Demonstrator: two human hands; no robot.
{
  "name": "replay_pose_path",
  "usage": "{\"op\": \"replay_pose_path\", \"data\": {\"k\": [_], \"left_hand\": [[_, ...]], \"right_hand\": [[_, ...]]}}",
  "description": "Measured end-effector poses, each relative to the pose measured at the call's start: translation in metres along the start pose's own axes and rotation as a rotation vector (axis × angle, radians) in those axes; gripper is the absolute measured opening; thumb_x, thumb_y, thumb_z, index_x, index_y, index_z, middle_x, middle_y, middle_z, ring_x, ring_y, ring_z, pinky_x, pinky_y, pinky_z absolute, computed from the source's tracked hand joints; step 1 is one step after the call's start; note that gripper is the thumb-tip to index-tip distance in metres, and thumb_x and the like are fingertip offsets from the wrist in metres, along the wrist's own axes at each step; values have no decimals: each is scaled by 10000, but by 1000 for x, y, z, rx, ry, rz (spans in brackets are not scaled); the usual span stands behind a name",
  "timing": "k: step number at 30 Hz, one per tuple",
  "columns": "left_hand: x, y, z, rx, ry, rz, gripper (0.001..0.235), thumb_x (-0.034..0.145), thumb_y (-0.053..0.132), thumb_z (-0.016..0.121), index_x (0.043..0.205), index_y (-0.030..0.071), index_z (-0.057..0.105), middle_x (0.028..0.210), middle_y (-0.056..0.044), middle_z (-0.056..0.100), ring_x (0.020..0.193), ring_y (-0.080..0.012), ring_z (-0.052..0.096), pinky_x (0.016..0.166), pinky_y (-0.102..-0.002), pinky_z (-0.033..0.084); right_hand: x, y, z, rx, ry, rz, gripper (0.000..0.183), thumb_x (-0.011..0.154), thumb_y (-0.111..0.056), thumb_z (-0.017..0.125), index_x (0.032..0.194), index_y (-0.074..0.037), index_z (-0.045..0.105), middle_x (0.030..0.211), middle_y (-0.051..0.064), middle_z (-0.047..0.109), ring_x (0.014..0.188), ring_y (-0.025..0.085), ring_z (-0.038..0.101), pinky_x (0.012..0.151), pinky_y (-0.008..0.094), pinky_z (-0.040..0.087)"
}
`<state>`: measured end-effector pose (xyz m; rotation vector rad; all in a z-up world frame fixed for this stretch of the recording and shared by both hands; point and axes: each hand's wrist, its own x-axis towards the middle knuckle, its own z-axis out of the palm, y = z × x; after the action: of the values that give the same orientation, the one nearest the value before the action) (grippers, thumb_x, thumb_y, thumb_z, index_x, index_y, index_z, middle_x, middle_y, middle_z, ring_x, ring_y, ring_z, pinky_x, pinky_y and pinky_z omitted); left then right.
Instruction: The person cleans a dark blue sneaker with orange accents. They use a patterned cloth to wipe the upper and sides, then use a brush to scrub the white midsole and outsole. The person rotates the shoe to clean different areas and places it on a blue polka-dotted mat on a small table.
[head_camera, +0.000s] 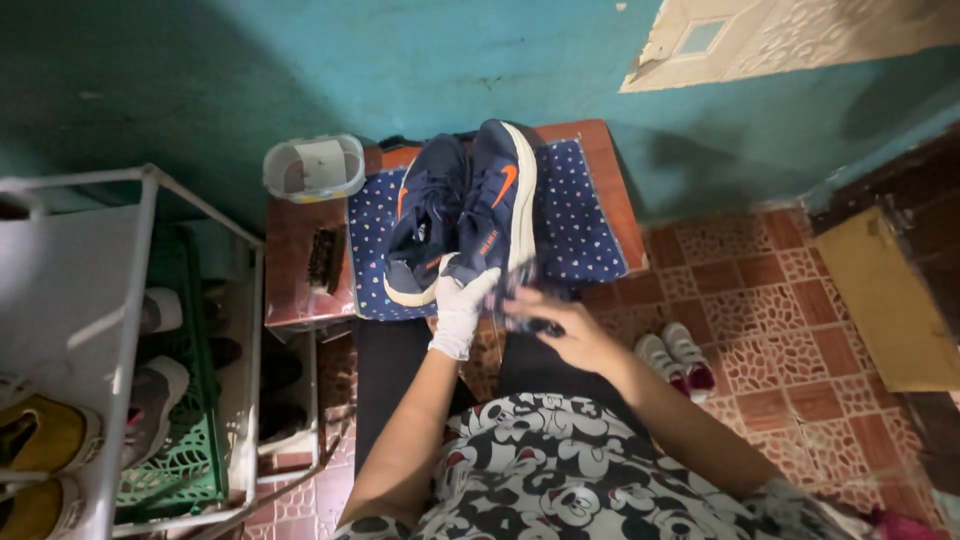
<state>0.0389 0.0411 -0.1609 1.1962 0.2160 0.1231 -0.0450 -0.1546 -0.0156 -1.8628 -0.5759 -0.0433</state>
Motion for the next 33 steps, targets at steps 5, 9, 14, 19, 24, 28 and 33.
{"op": "replay_pose_path", "data": {"k": [5, 9, 14, 19, 24, 28, 33], "left_hand": [[-35, 78, 32, -14, 70, -107, 373, 735, 16, 880, 1018, 129, 665, 863, -31, 760, 713, -104, 683, 634, -276, 626], [-36, 79, 33, 2, 64, -102, 400, 725, 29, 894, 1018, 133, 643, 861, -29, 755, 737, -110, 688, 644, -270, 624], [-36, 72, 33, 17, 63, -104, 369, 740, 32, 876, 1018, 144, 660, 896, -29, 758, 770, -97, 686, 656, -256, 614], [-37, 68, 35, 9, 70, -101, 391, 741, 27, 875, 1041, 142, 654, 927, -21, 755, 798, -112, 693, 685, -263, 618], [-29, 47, 24, -32, 79, -119, 428, 758, 15, 858, 1078, 140, 601, 947, -43, 735, 852, -149, 700, 743, -291, 631], [-7, 2, 3, -3, 60, -72, 353, 774, 38, 873, 974, 137, 599, 817, -39, 736, 721, -110, 674, 626, -284, 627], [-29, 56, 21, 43, 56, -30, 319, 747, 43, 898, 876, 97, 612, 720, -45, 730, 624, -108, 674, 573, -278, 616]], "right_hand": [[-3, -15, -50, 163, -104, 797, 348, 855, 0, 719, 1188, -94, 756, 1092, 184, 771, 919, 343, 742, 654, 493, 660], [32, 23, -99, 110, 655, 1024, 532, 694, -282, 958, 1153, -176, 712, 968, 117, 743, 882, 337, 737, 629, 571, 638], [102, -47, -89, 38, 836, 629, 472, 895, -499, 811, 1126, -91, 761, 1041, 145, 762, 1019, 246, 755, 826, 425, 594], [79, 32, 19, -158, 393, 107, 420, 903, -20, 649, 1322, -48, 653, 1340, 197, 627, 1318, 416, 495, 1075, 529, 428], [34, 66, 42, -186, 331, -226, 606, 846, 109, 673, 1415, -93, 636, 1486, 117, 582, 1462, 416, 363, 1178, 489, 335], [8, 63, 31, -342, 228, -384, 494, 863, 37, 636, 1332, -102, 706, 1416, 93, 648, 1428, 410, 437, 1151, 439, 385], [-6, 43, 1, -345, 31, -374, 601, 709, 101, 611, 1263, -92, 741, 1378, 58, 684, 1414, 384, 478, 1142, 407, 405]]}}
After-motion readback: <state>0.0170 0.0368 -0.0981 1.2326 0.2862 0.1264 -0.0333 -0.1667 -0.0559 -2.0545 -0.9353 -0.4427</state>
